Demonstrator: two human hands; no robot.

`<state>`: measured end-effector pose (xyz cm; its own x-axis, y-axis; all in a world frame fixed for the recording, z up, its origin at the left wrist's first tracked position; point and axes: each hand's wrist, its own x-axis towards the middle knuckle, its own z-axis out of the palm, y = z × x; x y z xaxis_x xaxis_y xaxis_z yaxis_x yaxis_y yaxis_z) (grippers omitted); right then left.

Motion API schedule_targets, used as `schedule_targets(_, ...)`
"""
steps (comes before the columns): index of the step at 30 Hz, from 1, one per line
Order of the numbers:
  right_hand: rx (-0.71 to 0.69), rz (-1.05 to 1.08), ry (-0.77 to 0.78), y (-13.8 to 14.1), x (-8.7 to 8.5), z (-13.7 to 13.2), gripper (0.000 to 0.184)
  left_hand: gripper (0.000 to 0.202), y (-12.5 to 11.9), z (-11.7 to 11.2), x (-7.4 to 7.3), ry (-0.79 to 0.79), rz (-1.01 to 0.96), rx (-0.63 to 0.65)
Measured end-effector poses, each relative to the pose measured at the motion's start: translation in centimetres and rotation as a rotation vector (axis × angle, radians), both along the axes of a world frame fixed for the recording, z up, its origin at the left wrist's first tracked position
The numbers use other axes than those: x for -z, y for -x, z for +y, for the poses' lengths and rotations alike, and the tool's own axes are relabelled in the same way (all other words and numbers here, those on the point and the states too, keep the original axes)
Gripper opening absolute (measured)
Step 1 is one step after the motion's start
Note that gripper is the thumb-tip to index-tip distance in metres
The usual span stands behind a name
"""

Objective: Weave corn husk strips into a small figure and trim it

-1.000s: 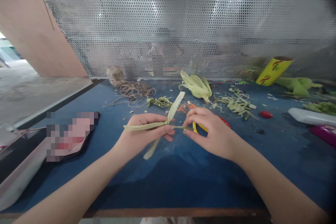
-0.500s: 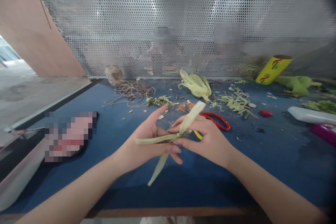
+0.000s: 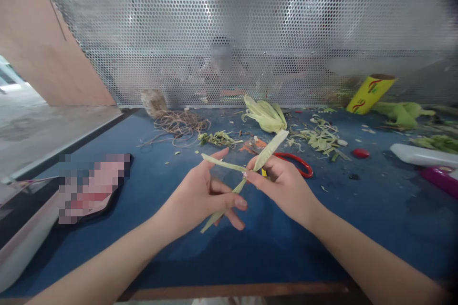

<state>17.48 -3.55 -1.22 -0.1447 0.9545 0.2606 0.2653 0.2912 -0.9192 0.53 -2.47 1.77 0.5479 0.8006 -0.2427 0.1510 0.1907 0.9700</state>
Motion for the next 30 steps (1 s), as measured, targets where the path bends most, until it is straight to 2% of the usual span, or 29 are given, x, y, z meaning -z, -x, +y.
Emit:
schedule_targets(4,0.011,0.009,-0.019,-0.1,0.0,0.0,0.012,0.091,0.1,-0.1,-0.4,0.004,0.004,-0.006)
schedule_targets(7,0.043,0.032,-0.025,0.0,0.1,-0.1,0.014,0.082,0.2,-0.2,-0.5,0.002,-0.003,0.019)
schedule_targets(11,0.035,0.056,-0.013,0.0,0.3,0.0,0.016,0.078,0.5,-0.2,-0.1,0.029,-0.017,0.065)
schedule_targets(14,-0.005,0.062,0.023,-0.2,0.3,0.1,0.015,0.074,0.7,0.1,0.3,-0.047,-0.054,0.070)
schedule_targets(16,-0.024,0.070,0.039,-0.2,0.1,0.0,0.012,0.058,0.8,0.3,0.4,-0.181,-0.050,0.025)
schedule_targets(20,-0.049,0.014,0.051,0.0,-0.1,-0.3,0.009,0.021,0.9,0.7,0.3,-0.490,0.061,-0.198)
schedule_targets(24,-0.002,-0.040,0.021,0.1,0.0,-0.3,0.013,0.016,1.0,0.8,0.3,-0.655,0.174,-0.316)
schedule_targets(27,-0.008,-0.032,0.021,0.1,0.1,-0.2,0.019,0.017,1.1,0.7,0.4,-0.681,0.203,-0.370)
schedule_targets(30,0.008,0.042,0.028,0.0,0.1,-0.2,0.016,0.017,1.3,0.8,0.3,-0.690,0.188,-0.381)
